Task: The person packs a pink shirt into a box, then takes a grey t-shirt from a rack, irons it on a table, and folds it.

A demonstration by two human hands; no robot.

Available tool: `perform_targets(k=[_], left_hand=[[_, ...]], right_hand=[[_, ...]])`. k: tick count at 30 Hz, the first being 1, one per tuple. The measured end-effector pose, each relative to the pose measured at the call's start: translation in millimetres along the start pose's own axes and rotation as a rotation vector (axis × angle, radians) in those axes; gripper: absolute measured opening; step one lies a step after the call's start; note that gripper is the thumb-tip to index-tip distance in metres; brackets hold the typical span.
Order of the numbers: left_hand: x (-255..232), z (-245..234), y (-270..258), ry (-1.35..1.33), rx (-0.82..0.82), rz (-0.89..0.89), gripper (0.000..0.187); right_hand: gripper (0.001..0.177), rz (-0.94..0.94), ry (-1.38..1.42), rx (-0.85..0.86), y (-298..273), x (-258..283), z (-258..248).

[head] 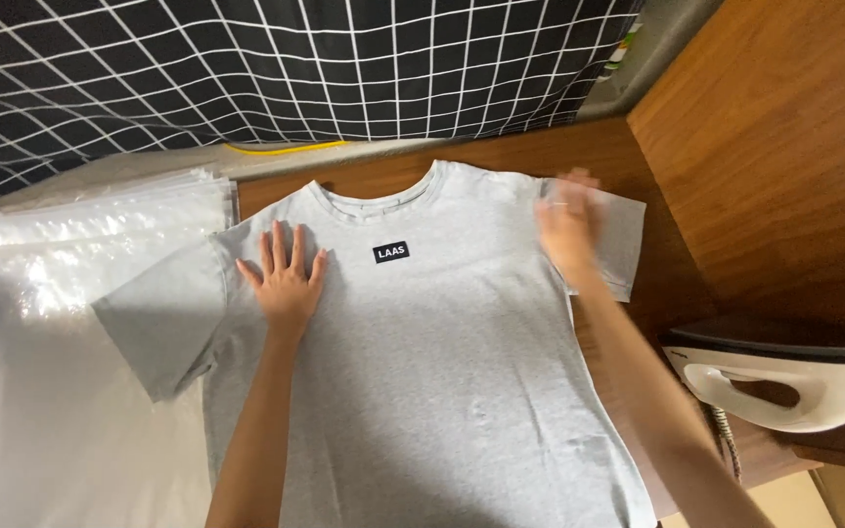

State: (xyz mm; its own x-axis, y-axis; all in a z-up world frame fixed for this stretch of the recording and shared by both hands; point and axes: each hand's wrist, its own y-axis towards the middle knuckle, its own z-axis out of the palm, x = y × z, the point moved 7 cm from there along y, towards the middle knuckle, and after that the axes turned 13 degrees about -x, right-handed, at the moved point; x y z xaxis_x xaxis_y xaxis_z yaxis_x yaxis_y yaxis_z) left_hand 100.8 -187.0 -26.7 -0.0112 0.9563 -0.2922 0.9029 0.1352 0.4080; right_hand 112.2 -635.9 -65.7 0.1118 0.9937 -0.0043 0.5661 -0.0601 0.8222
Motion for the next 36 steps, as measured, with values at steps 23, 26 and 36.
perform_targets(k=[23, 26, 36], left_hand=[[-39, -1, -34, 0.040, -0.350, 0.220, 0.049], [-44, -18, -66, -0.008, -0.372, 0.320, 0.049], [26, -29, -79, 0.176, -0.391, 0.189, 0.052]], right_hand=[[0.047, -0.174, 0.304, 0.100, -8, 180, -60], [0.048, -0.227, 0.460, 0.181, -22, 208, -93], [0.055, -0.020, 0.160, 0.372, -52, 90, -78]])
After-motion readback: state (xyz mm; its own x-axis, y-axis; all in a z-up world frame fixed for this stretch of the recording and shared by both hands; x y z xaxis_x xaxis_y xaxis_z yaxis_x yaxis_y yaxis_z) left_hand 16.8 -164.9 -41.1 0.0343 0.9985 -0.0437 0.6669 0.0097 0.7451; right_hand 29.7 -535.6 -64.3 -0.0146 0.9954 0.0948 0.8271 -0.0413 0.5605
